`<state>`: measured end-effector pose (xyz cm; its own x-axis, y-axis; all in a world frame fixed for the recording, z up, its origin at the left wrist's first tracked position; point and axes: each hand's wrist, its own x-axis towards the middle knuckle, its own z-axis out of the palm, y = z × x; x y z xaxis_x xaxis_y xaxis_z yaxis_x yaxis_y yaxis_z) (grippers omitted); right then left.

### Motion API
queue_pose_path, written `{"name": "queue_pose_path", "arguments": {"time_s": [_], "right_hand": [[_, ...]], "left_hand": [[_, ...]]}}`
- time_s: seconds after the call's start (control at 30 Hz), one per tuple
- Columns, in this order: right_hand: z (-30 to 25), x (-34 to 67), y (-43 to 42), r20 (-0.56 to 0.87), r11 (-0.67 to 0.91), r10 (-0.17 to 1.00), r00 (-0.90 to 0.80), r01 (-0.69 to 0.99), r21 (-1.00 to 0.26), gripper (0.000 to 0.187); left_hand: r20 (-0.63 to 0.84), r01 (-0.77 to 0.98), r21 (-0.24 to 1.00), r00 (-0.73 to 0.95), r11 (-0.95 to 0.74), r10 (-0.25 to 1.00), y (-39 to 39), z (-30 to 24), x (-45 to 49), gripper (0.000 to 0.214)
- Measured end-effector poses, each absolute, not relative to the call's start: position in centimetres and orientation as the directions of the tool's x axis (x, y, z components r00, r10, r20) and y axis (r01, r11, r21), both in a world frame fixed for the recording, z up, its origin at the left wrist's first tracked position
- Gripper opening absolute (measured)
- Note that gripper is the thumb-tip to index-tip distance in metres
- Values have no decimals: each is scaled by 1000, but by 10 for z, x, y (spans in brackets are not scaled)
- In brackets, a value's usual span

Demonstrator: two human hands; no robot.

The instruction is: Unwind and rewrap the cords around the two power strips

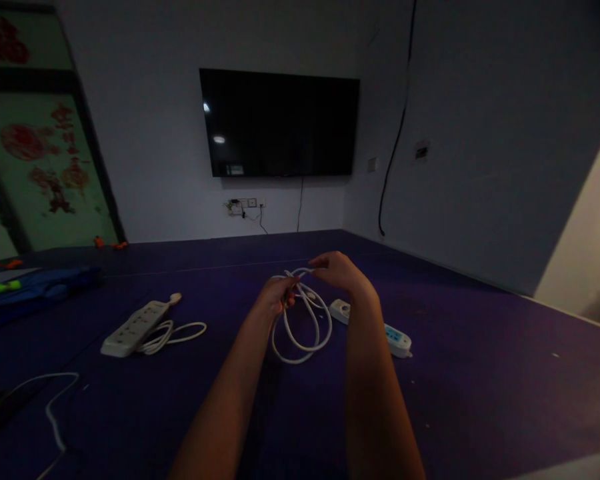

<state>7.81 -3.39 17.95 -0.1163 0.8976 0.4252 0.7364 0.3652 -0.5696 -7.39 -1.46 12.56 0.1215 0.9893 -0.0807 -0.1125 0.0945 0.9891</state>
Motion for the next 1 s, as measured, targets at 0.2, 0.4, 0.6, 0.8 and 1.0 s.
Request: {"name": "queue_pose_path", "arguments": {"time_s": [0.2, 0.4, 0.6, 0.8, 1.0], "right_hand": [[171, 77, -27, 281, 303, 944, -175, 799, -520, 23], [162, 76, -14, 223, 152, 974, 30, 643, -751, 31], [156, 82, -3, 156, 23, 956, 248, 467, -884, 45], [160, 81, -4, 170, 66, 948, 270, 355, -933, 42], [159, 82, -5, 191, 87, 962, 197, 441, -893, 37]], "left_hand": [[-36, -76, 996, 137, 47, 990, -16, 125, -79, 19], [-25, 10, 1000, 119, 24, 993, -18, 123, -78, 14], [-44, 91, 995, 163, 29, 986, -20, 123, -75, 14], [-34, 68, 997, 138, 25, 990, -20, 125, -76, 16], [-37, 22, 999, 150, 34, 988, -21, 127, -80, 14]]}}
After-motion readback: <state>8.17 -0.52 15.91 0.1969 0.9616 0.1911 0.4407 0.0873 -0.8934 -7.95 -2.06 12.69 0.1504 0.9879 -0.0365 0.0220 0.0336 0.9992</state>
